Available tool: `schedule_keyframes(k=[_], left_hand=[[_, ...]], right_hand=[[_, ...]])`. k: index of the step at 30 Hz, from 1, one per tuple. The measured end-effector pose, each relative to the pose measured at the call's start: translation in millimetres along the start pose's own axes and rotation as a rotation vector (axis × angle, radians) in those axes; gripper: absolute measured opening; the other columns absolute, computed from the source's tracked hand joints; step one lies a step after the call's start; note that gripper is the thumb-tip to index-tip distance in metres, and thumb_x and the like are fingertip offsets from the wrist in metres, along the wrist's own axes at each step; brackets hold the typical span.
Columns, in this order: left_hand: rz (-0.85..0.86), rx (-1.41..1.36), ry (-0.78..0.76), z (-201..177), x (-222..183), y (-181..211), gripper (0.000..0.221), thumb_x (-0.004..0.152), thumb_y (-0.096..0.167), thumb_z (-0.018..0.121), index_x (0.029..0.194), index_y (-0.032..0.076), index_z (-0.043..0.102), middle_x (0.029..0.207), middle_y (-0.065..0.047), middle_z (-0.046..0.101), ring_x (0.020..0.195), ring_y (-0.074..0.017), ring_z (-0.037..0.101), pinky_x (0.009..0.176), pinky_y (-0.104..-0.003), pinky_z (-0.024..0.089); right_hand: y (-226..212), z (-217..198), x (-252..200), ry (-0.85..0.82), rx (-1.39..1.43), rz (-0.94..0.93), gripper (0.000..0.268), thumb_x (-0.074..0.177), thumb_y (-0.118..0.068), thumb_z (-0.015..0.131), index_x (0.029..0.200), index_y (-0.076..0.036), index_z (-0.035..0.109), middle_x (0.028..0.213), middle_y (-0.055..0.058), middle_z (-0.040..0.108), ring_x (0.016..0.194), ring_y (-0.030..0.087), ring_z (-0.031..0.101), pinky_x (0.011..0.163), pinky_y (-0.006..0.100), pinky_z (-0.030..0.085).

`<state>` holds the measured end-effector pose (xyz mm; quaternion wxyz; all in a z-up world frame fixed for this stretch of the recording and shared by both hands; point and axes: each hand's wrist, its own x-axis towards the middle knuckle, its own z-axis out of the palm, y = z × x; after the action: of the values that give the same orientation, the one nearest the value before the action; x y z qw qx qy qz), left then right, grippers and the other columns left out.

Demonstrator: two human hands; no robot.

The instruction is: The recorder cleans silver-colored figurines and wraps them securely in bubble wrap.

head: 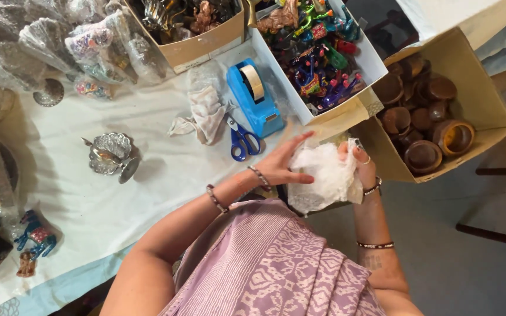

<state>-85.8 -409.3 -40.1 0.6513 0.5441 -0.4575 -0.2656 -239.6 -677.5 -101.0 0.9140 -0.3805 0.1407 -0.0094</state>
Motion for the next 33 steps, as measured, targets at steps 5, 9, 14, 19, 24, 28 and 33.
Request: schedule_keyframes(k=[5,9,14,19,24,28,33], left_hand=[[-0.265,0.086,0.037,12,-2,-60,0.043,0.094,0.032,0.073,0.129,0.009,0.065,0.113,-0.007,0.072,0.104,-0.0182,0.066,0.091,-0.035,0.054],[-0.360,-0.225,0.394,-28,2,-56,0.024,0.098,0.028,0.063,0.109,0.007,0.069,0.091,0.004,0.070,0.075,-0.0060,0.063,0.068,-0.025,0.055],[-0.356,-0.187,0.578,-52,3,-66,0.025,0.106,0.028,0.064,0.109,0.004,0.070,0.089,0.003,0.067,0.076,-0.0034,0.057,0.066,-0.023,0.049],[-0.301,-0.336,0.486,-51,-1,-59,0.027,0.103,0.029,0.066,0.117,0.007,0.069,0.097,0.005,0.071,0.081,-0.0024,0.061,0.070,-0.022,0.053],[-0.567,-0.201,0.537,-57,-16,-44,0.030,0.097,0.028,0.066,0.124,0.016,0.064,0.094,0.005,0.069,0.075,-0.0051,0.065,0.058,-0.024,0.053],[-0.550,-0.206,0.531,-55,-26,-55,0.032,0.097,0.027,0.067,0.125,0.015,0.063,0.096,0.004,0.071,0.078,-0.0053,0.067,0.060,-0.024,0.055],[-0.620,-0.097,0.395,-49,-34,-57,0.035,0.097,0.031,0.067,0.127,0.015,0.062,0.097,0.002,0.071,0.080,-0.0070,0.065,0.062,-0.026,0.055]], right_hand=[[-30,63,-3,-0.022,-0.231,-0.031,0.066,0.081,-0.064,0.076,0.112,-0.006,0.063,0.100,0.006,0.069,0.092,0.017,0.068,0.080,0.033,0.059],[-35,7,-12,-0.004,-0.244,-0.133,0.072,0.080,-0.063,0.081,0.117,-0.004,0.063,0.094,0.005,0.069,0.083,0.013,0.066,0.074,0.030,0.057],[-36,-14,0,0.215,-0.445,-0.197,0.060,0.094,-0.053,0.081,0.107,0.002,0.061,0.092,0.007,0.070,0.082,0.014,0.064,0.076,0.029,0.052],[-15,-34,24,0.495,-1.378,-0.025,0.052,0.100,-0.056,0.075,0.108,-0.005,0.072,0.095,0.009,0.076,0.088,0.022,0.068,0.082,0.038,0.053],[71,-43,30,0.224,-2.251,0.223,0.086,0.077,-0.061,0.076,0.150,-0.028,0.044,0.149,0.012,0.049,0.132,0.034,0.055,0.100,0.053,0.049],[134,-45,32,0.097,-2.209,0.087,0.092,0.074,-0.048,0.080,0.153,-0.027,0.038,0.159,0.012,0.038,0.133,0.035,0.053,0.100,0.053,0.049],[172,-57,29,0.146,-2.029,0.681,0.079,0.084,-0.037,0.077,0.153,-0.031,0.038,0.149,0.009,0.051,0.126,0.034,0.059,0.101,0.050,0.051]])
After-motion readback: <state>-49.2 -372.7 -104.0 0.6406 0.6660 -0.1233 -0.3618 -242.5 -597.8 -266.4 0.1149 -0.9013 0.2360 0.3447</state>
